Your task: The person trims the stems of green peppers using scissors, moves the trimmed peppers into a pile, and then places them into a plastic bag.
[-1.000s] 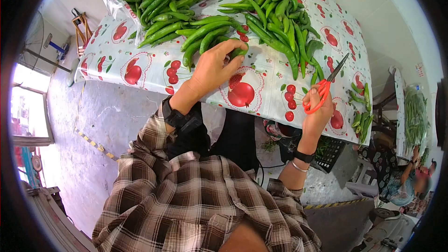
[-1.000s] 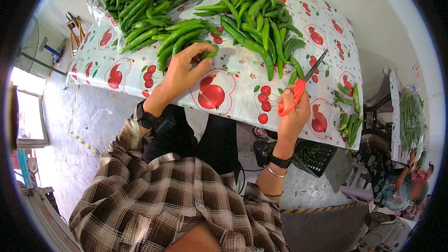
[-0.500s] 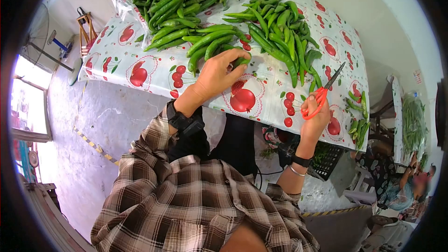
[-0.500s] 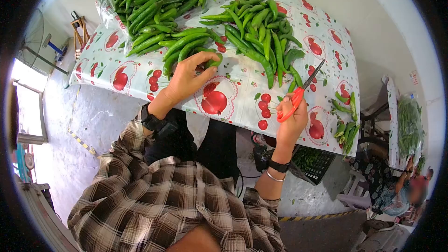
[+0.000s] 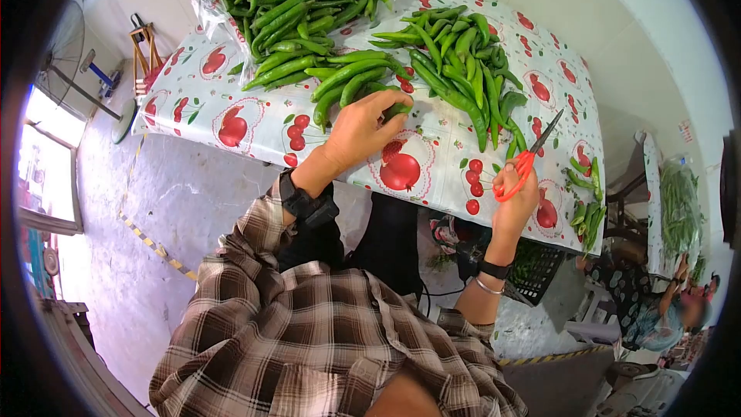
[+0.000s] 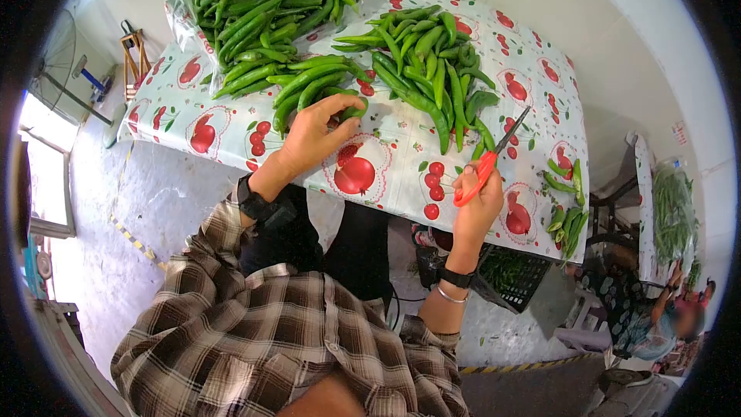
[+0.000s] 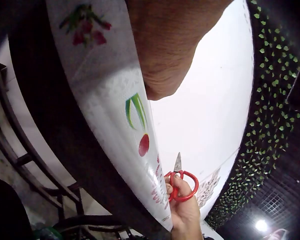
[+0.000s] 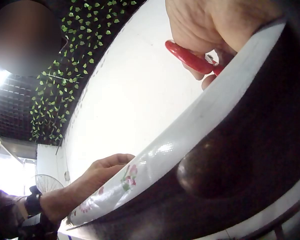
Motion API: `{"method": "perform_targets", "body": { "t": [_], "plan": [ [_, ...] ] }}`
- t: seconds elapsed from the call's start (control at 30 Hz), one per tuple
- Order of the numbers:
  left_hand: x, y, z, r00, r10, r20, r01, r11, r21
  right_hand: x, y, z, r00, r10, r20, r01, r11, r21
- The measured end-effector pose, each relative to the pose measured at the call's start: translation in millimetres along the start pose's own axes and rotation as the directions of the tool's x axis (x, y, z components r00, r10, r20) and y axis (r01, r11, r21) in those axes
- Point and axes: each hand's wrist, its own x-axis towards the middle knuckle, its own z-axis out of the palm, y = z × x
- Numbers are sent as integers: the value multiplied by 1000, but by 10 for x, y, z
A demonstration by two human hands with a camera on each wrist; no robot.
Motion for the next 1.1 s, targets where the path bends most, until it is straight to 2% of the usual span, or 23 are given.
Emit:
{"method": "perform_targets", "body": {
  "t": [0.2, 0.27, 0.3, 0.37, 0.47, 0.9, 0.97, 1.1],
  "plan": [
    [-4, 39, -26, 1000, -2, -14, 2, 1000, 6, -4, 7, -7, 1000, -3, 4, 3, 1000, -18],
    [1, 75, -61, 994, -74, 77, 71, 997, 43, -4, 7, -4, 1000, -10, 9, 10, 1000, -22],
    [-1, 62, -60, 994, -75, 74, 72, 997, 42, -6, 5, 0, 1000, -4, 1, 4, 1000, -18],
    [-8, 27, -52, 997, -26, 67, 25, 1000, 11, -6, 3, -2, 1000, 1, -6, -1, 1000, -15],
    [-8, 43, -70, 994, -40, 103, 41, 999, -13, -4, 2, -6, 1000, 1, 3, -1, 1000, -14],
    [-18, 39, -61, 996, 23, 87, -22, 1000, -18, -18, -7, -7, 1000, 7, 6, -7, 1000, -18],
    [-16, 12, -27, 997, 78, 17, -77, 997, -32, -17, -4, -5, 1000, 6, 9, -6, 1000, -23],
    [-20, 21, -41, 997, 66, 28, -65, 997, -33, -23, -1, 1, 1000, -2, -2, 2, 1000, -23]
  ]
}}
